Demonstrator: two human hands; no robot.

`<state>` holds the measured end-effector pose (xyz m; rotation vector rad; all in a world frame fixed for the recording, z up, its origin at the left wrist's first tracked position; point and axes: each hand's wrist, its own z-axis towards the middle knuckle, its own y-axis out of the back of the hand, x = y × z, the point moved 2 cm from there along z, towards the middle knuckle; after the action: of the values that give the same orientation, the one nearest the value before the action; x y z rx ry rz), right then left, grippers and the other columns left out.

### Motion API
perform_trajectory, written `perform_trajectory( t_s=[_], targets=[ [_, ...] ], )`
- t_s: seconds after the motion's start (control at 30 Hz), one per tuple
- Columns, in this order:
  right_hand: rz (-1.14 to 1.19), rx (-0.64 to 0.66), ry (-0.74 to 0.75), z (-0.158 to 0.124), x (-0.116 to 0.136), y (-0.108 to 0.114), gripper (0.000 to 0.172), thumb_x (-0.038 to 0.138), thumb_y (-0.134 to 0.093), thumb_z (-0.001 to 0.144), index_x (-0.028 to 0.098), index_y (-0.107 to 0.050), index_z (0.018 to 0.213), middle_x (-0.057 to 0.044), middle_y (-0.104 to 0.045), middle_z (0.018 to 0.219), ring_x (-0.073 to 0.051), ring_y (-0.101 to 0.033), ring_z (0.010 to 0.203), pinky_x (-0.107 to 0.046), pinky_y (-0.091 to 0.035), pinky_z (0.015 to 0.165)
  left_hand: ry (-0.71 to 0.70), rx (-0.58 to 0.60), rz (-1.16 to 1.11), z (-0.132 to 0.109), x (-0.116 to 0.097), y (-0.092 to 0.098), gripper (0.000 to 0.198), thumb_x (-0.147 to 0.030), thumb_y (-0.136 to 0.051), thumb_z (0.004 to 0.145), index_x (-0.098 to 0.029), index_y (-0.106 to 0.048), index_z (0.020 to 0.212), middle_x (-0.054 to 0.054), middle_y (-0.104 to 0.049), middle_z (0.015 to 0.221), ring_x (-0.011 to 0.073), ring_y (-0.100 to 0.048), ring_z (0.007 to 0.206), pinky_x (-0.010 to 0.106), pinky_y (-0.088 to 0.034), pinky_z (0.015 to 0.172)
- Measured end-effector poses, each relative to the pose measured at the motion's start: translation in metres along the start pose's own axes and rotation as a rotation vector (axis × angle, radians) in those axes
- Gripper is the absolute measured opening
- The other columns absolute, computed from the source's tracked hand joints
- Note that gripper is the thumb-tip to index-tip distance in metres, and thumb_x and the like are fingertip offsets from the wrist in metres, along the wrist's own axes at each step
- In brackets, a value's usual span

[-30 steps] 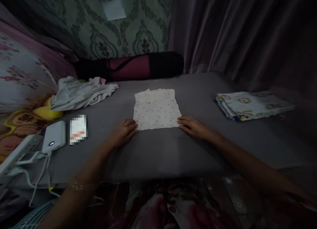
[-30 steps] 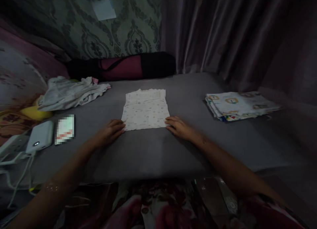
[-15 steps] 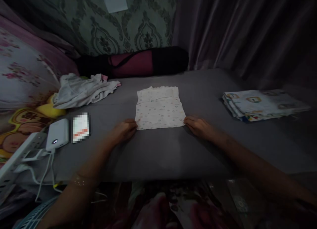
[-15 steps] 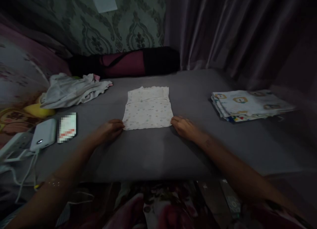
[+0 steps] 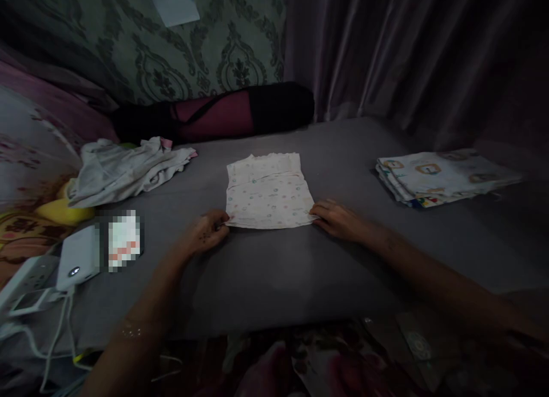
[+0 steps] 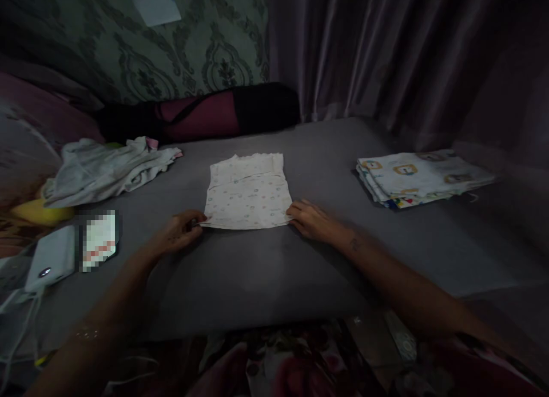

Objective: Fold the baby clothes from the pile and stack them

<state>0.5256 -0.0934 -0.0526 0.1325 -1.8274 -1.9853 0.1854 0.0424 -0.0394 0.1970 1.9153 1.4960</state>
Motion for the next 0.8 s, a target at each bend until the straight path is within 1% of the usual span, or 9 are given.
perform_trajectory(
  t_s=[0.07,0.23,0.3,0.43,0.47,0.53,0.63,0.7,0.8],
  targets=[
    [0.048,-0.006,0.019,0.001,-0.002,0.001,0.022,0.02,-0.045,0.092,0.02,-0.062,0.105,-0.009,-0.06,0.106,-0.022,-0.057,0.096,-0.036,-0.044,0.091,0.032,-0.037,-0.086,0.001,0.0,0.002,0.029,-0.037,-0.047,0.077,-0.02,-0.062,0.095,-0.002,-0.056,0.06,0.0151,-0.052,0.054,0.025,-0.037,0.051],
    [0.102,-0.007,0.024,0.005,-0.007,0.001,0.034,0.009,-0.048,0.079,0.02,-0.063,0.107,-0.01,-0.059,0.113,-0.022,-0.058,0.102,-0.035,-0.045,0.091,0.022,-0.09,-0.188,0.004,-0.003,0.009,0.024,-0.042,-0.046,0.081,-0.021,-0.057,0.084,-0.001,-0.059,0.065,0.0142,-0.051,0.055,0.025,-0.04,0.051],
    [0.088,0.011,-0.008,0.008,-0.009,0.002,0.032,0.008,-0.048,0.078,0.019,-0.063,0.104,-0.009,-0.06,0.112,-0.021,-0.059,0.098,-0.033,-0.045,0.088,0.014,-0.083,-0.22,0.006,-0.002,0.011,0.028,-0.046,-0.051,0.081,-0.021,-0.057,0.088,0.0,-0.062,0.07,0.0152,-0.055,0.06,0.025,-0.043,0.056],
    [0.109,0.048,-0.09,0.015,-0.011,0.011,0.023,0.012,-0.046,0.081,0.019,-0.064,0.092,-0.008,-0.064,0.098,-0.019,-0.061,0.086,-0.028,-0.044,0.079,-0.028,-0.042,-0.318,0.013,0.006,0.013,0.044,-0.052,-0.064,0.072,-0.02,-0.06,0.101,0.004,-0.068,0.089,0.0195,-0.063,0.078,0.028,-0.05,0.069],
    [0.127,0.045,-0.115,0.018,-0.013,0.014,0.021,0.013,-0.046,0.081,0.019,-0.064,0.089,-0.007,-0.065,0.095,-0.018,-0.061,0.085,-0.027,-0.043,0.078,-0.04,-0.04,-0.33,0.015,0.007,0.014,0.044,-0.053,-0.063,0.073,-0.019,-0.061,0.101,0.005,-0.068,0.091,0.0201,-0.063,0.08,0.029,-0.05,0.071],
    [0.189,0.031,-0.176,0.025,-0.02,0.017,0.019,0.016,-0.048,0.079,0.02,-0.065,0.086,-0.005,-0.067,0.091,-0.017,-0.061,0.08,-0.026,-0.042,0.072,-0.035,-0.068,-0.342,0.021,0.01,0.016,0.04,-0.052,-0.058,0.076,-0.018,-0.064,0.097,0.005,-0.069,0.086,0.02,-0.063,0.078,0.029,-0.049,0.069],
    [0.363,-0.013,-0.325,0.041,-0.037,0.017,0.02,0.02,-0.05,0.076,0.02,-0.067,0.085,-0.001,-0.066,0.078,-0.015,-0.058,0.067,-0.024,-0.041,0.062,0.039,-0.16,-0.399,0.034,0.012,0.018,0.035,-0.049,-0.059,0.074,-0.018,-0.065,0.09,0.004,-0.067,0.079,0.0191,-0.061,0.073,0.029,-0.048,0.066],
    [0.512,-0.077,-0.445,0.054,-0.049,0.015,0.019,0.022,-0.05,0.076,0.019,-0.067,0.084,0.001,-0.064,0.07,-0.014,-0.057,0.063,-0.023,-0.042,0.058,0.104,-0.26,-0.504,0.045,0.013,0.018,0.034,-0.048,-0.062,0.07,-0.019,-0.064,0.087,0.003,-0.067,0.08,0.0191,-0.061,0.074,0.029,-0.049,0.067],
    [0.751,-0.204,-0.587,0.075,-0.064,0.011,0.013,0.024,-0.052,0.079,0.018,-0.064,0.081,0.001,-0.062,0.065,-0.014,-0.058,0.062,-0.023,-0.046,0.059,0.182,-0.364,-0.692,0.066,0.018,0.014,0.034,-0.05,-0.064,0.068,-0.019,-0.061,0.082,0.004,-0.067,0.08,0.0197,-0.062,0.077,0.03,-0.051,0.069]
  ],
)
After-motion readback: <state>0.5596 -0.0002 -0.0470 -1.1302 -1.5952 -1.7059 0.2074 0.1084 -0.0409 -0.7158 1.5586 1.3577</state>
